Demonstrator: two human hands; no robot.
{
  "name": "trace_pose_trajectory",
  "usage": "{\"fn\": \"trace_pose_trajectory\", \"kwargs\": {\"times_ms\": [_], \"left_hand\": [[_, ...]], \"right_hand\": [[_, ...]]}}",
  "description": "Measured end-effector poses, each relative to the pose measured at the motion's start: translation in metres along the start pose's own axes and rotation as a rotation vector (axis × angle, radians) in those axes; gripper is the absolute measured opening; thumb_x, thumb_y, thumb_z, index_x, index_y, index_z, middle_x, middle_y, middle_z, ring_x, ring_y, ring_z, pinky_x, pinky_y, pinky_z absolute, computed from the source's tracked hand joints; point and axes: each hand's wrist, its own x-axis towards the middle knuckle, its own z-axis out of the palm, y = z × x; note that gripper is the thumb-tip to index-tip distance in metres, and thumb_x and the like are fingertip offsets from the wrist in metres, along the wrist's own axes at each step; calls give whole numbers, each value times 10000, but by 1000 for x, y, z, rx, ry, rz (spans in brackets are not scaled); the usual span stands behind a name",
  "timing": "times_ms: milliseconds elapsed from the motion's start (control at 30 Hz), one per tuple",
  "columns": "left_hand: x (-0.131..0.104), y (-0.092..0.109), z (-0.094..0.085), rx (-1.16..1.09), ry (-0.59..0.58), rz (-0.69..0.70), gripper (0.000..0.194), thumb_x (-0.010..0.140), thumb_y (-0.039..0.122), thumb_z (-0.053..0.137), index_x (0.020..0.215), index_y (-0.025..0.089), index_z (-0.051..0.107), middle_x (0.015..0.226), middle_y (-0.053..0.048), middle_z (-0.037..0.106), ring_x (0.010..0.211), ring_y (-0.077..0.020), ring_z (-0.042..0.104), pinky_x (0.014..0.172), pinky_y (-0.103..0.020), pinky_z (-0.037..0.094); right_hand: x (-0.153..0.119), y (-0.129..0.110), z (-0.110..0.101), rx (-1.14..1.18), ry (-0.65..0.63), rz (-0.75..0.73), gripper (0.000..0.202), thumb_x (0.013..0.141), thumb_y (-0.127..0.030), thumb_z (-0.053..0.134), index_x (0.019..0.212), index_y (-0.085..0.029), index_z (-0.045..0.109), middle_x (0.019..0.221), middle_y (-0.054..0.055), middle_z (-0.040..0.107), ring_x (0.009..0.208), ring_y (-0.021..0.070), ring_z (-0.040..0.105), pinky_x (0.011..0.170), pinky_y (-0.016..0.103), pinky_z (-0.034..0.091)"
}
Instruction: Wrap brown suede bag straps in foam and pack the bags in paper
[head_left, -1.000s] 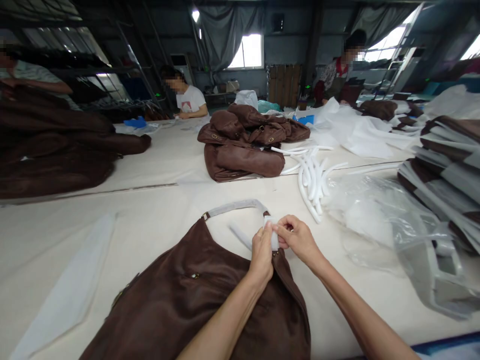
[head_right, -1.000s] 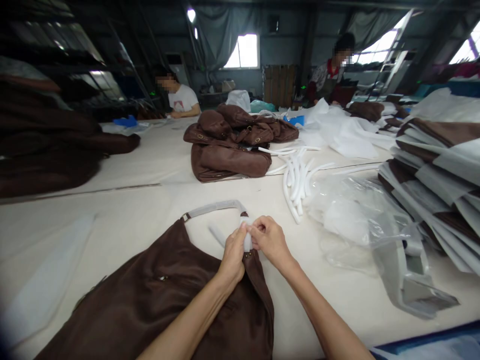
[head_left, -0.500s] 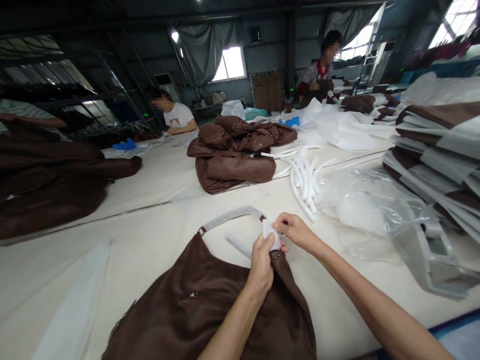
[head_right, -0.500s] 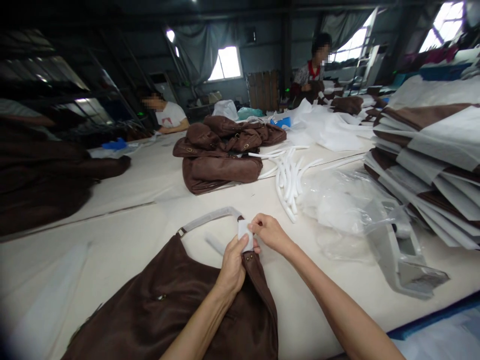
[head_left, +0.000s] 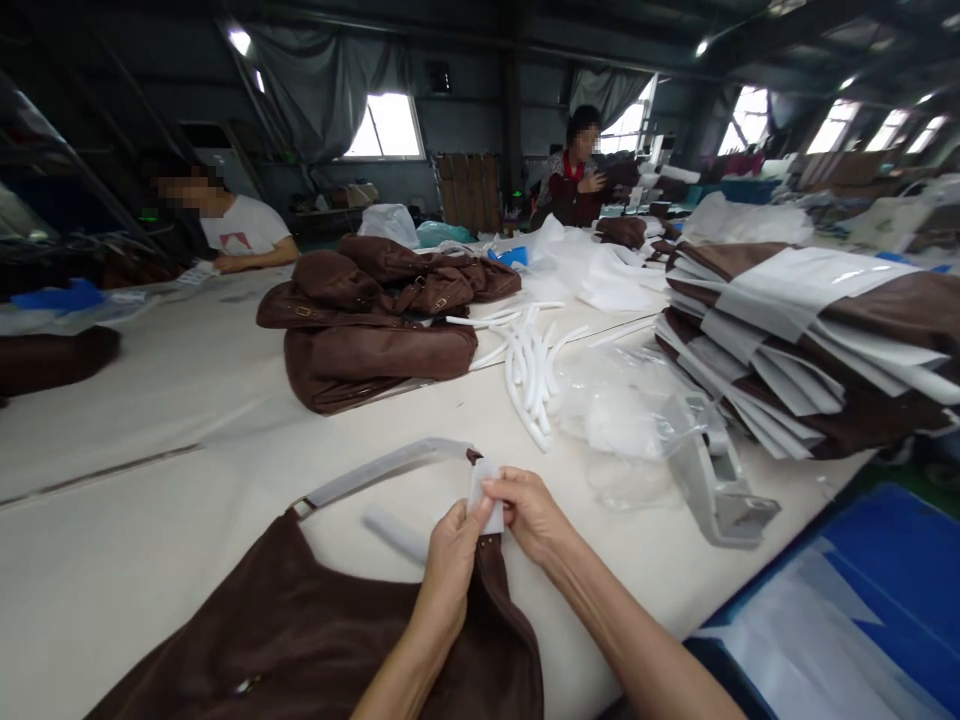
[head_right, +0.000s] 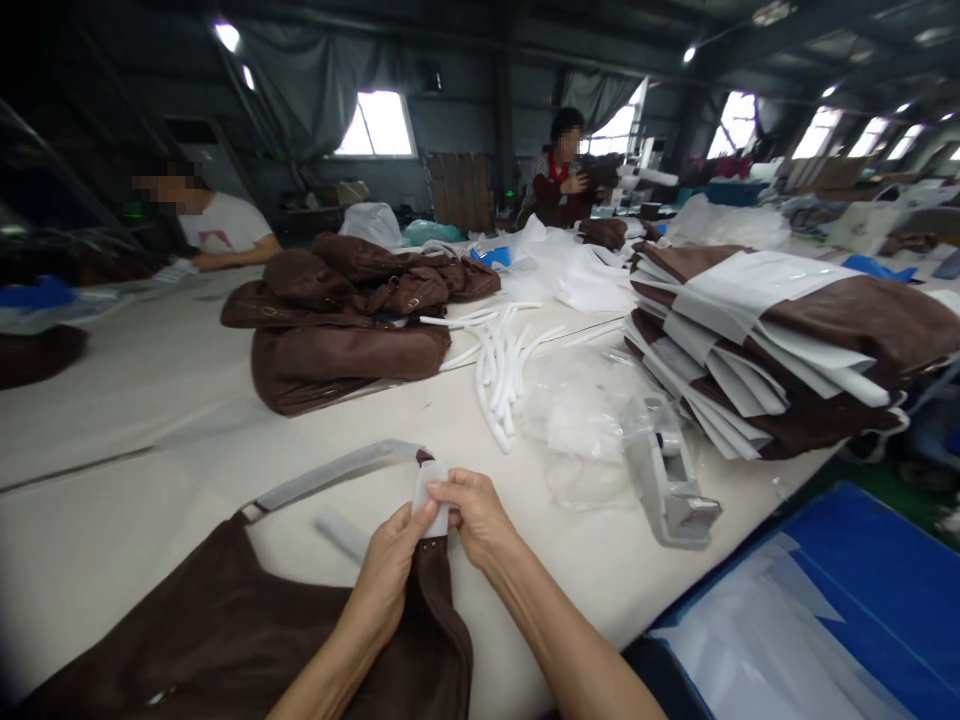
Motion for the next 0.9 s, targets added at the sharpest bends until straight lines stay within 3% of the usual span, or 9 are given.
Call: {"fn": "trace_pose_trajectory", "kwargs": {"times_ms": [133, 267, 367, 500, 600, 700, 800, 900], "left_hand": [[-10, 0, 20, 168, -110, -25, 475, 763, 646, 643, 746, 172, 617, 708, -8, 612, 712, -186, 546, 693, -263, 427], [-12, 0, 35, 247, -167, 60, 459, 805, 636, 583, 855, 183, 628, 795, -36, 648, 804, -229, 571, 756, -295, 446], [-12, -1, 33, 276, -183, 83, 448, 834, 621, 547, 879, 182, 629, 806, -48, 658, 810, -239, 584, 775, -318, 459], [-11, -7, 21, 229, -87, -6, 477, 814, 655, 537, 832, 186, 618, 658, -18, 616, 665, -211, 571, 666, -306, 462], [-7, -13, 16, 134, -25, -89, 528, 732, 708, 589, 817, 188, 610, 607, -2, 593, 572, -188, 545, 573, -286, 447], [-2, -14, 14, 94, -4, -129, 583, 664, 753, 624, 810, 188, 604, 592, 5, 588, 552, -182, 549, 535, -269, 437], [-1, -12, 13, 102, -2, -155, 596, 669, 754, 634, 833, 182, 606, 607, -2, 611, 597, -192, 582, 551, -259, 443], [1, -10, 10, 117, -3, -181, 614, 657, 750, 660, 868, 174, 620, 643, -18, 646, 637, -207, 606, 562, -258, 446]], "right_hand": [[-28, -3, -20, 109, 60, -96, 360, 616, -426, 832, 750, -138, 662, 616, 0, 603, 513, 85, 456, 468, 208, 283], [-45, -1, -28, 153, 82, -197, 324, 694, -434, 804, 759, -145, 671, 603, -8, 585, 518, 85, 418, 495, 215, 301], [-47, -1, -32, 36, 82, -203, 341, 733, -477, 773, 755, -161, 648, 604, -26, 550, 515, 89, 407, 496, 223, 314], [-41, -14, -46, -280, 30, -205, 352, 807, -527, 683, 787, -177, 654, 712, 1, 594, 668, 146, 527, 629, 265, 425], [-31, -29, -53, -489, 140, -299, 337, 798, -517, 680, 819, -181, 671, 802, 18, 637, 794, 172, 557, 762, 287, 435], [-32, -39, -55, -639, 211, -361, 309, 820, -491, 655, 820, -183, 674, 778, 18, 633, 756, 173, 554, 739, 295, 434], [-51, -43, -65, -755, 268, -424, 269, 871, -440, 611, 774, -196, 672, 751, 18, 616, 747, 179, 573, 726, 295, 444], [-77, -41, -90, -814, 498, -538, 234, 890, -410, 587, 802, -216, 683, 812, 36, 635, 809, 197, 598, 756, 302, 465]]}}
